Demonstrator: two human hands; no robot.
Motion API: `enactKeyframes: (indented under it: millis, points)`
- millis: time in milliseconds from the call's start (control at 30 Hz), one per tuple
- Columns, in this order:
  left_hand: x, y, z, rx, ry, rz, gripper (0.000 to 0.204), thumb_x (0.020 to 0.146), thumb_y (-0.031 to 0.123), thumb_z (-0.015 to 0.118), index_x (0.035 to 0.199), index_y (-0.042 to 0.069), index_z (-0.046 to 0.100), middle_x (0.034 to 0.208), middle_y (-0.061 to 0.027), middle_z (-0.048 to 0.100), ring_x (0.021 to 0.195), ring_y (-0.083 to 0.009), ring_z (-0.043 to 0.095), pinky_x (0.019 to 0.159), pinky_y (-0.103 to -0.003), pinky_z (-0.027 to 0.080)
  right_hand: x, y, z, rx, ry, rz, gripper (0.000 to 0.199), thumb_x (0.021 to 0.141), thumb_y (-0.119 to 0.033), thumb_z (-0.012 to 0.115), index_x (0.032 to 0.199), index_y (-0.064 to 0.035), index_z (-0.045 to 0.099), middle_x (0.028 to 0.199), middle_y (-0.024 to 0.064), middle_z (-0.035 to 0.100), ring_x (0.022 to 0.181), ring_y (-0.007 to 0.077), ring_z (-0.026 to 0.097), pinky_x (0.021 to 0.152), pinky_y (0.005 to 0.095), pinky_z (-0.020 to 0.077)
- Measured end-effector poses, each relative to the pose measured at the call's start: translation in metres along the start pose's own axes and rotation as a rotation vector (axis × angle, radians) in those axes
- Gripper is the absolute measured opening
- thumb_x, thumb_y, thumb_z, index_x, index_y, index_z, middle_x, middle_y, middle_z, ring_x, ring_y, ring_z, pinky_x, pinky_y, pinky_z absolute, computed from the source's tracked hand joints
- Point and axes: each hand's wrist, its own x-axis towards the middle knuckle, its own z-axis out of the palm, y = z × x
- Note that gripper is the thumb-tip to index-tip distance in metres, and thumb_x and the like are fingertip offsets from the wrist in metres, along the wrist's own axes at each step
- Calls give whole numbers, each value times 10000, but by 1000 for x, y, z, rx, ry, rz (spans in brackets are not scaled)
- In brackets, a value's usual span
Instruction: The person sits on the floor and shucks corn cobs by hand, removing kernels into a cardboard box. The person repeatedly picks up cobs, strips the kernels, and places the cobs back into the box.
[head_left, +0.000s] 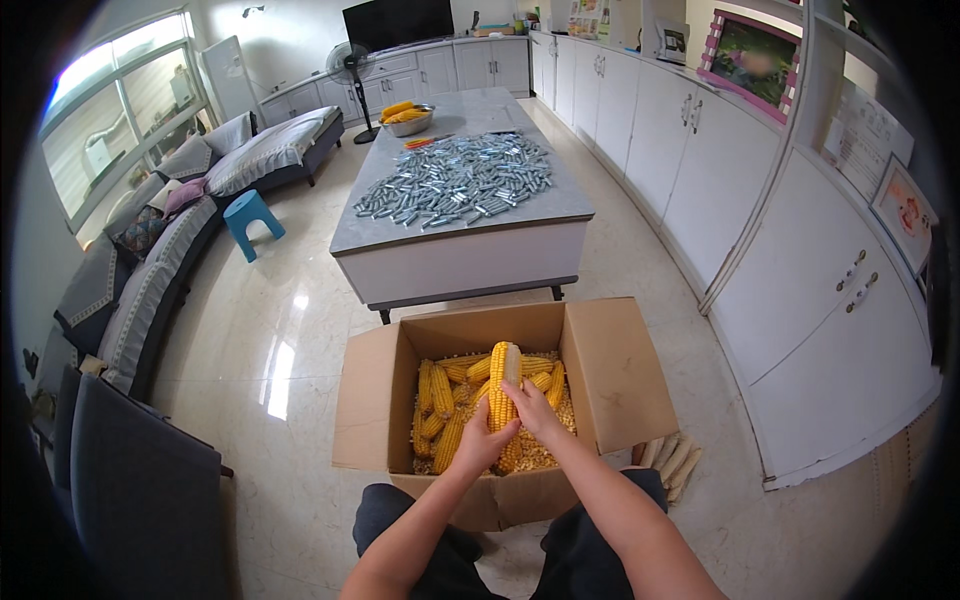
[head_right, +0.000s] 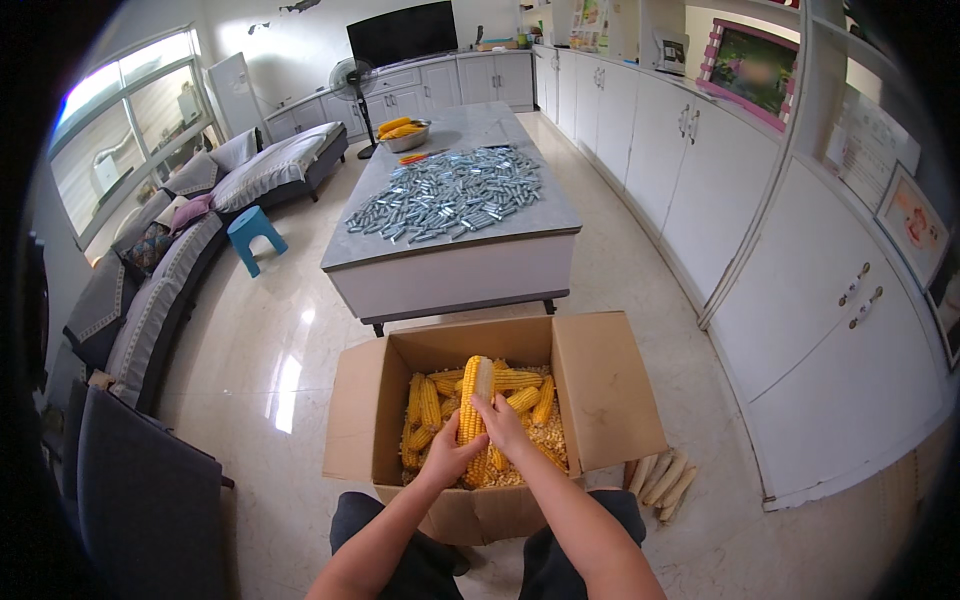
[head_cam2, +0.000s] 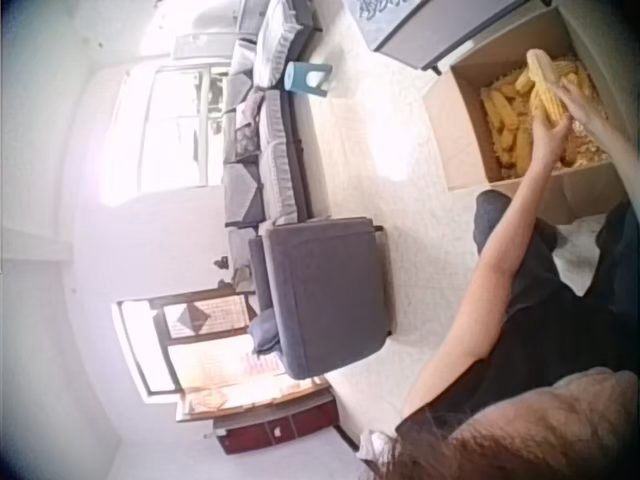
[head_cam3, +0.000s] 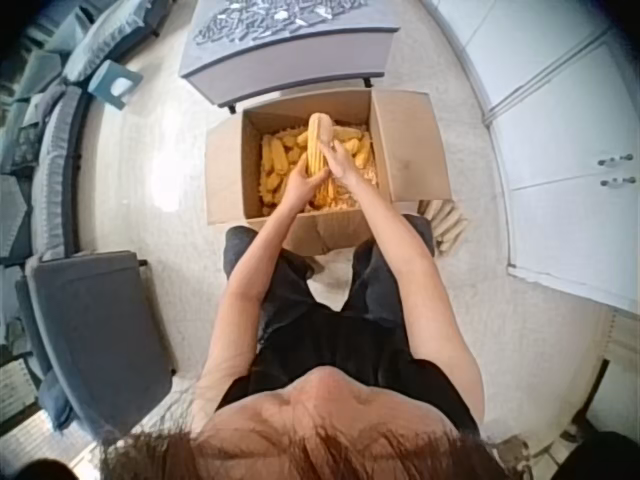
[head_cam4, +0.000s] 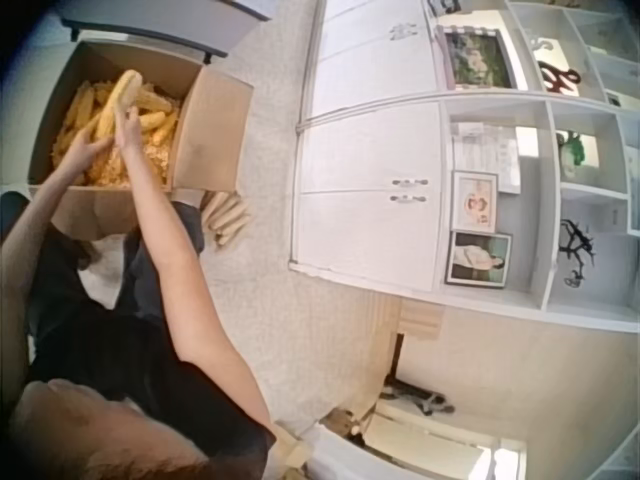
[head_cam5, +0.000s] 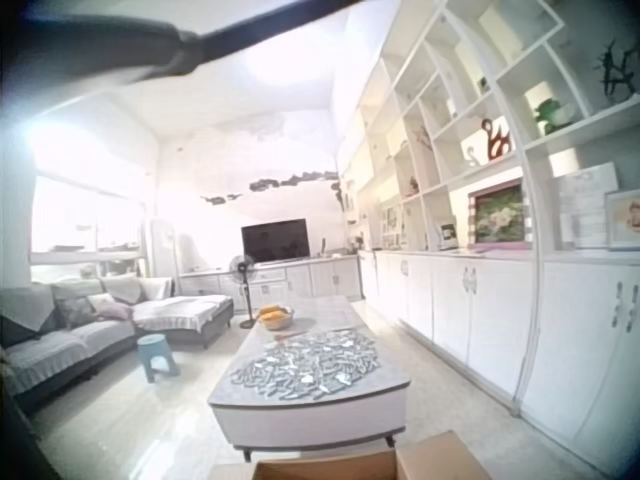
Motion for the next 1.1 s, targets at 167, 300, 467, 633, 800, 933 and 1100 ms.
enactKeyframes:
  millis: [167,300,467,633,800,933,1100]
  points:
    - [-6,5,-1,123,34,-8,510,801,139,622,1205,-62,384,1029,-111,563,911,-141,542,780,-253,442,-12,-23,4,-205,53,-31,503,902,-403,409,1095,56,476,938,160,591,871,250,568,761,335,431]
    - [-3,3,-1,-1,7,4,477,804,132,619,1195,-40,406,1020,-93,562,907,-131,538,784,-247,439,-8,-23,3,-103,66,-13,488,913,-387,391,1110,53,469,937,169,590,867,255,569,769,334,429]
    - [-2,6,2,-25,33,20,499,793,135,634,1195,-49,402,1012,-102,572,903,-137,552,772,-247,448,-4,-16,4,-54,48,-46,434,920,-352,411,1129,26,453,1000,84,557,853,163,547,757,259,432]
    - [3,6,-10,-318,-15,-135,479,813,148,629,1206,-16,410,1021,-62,549,898,-111,539,768,-235,445,-25,-66,3,437,-147,142,424,899,-336,464,1198,-40,411,980,61,553,824,143,579,668,253,482]
    - [3,4,-9,-377,-62,-114,514,827,153,615,1248,-4,364,1030,-50,530,906,-104,520,786,-233,432,-15,-54,0,305,-183,135,383,894,-258,493,1201,-43,418,989,58,552,826,128,572,678,257,482]
    - [4,5,-7,-190,-90,-61,532,834,158,608,1269,2,344,1048,-58,522,929,-104,507,796,-235,428,-11,-35,1,372,-149,76,365,902,-248,478,1175,-10,437,982,58,553,863,129,547,755,256,449]
    - [0,3,-2,-99,-96,50,520,840,146,597,1272,5,345,1057,-61,527,931,-109,513,793,-232,429,-13,-34,4,404,-6,51,353,907,-257,465,1145,3,461,997,65,551,905,137,531,803,267,427]
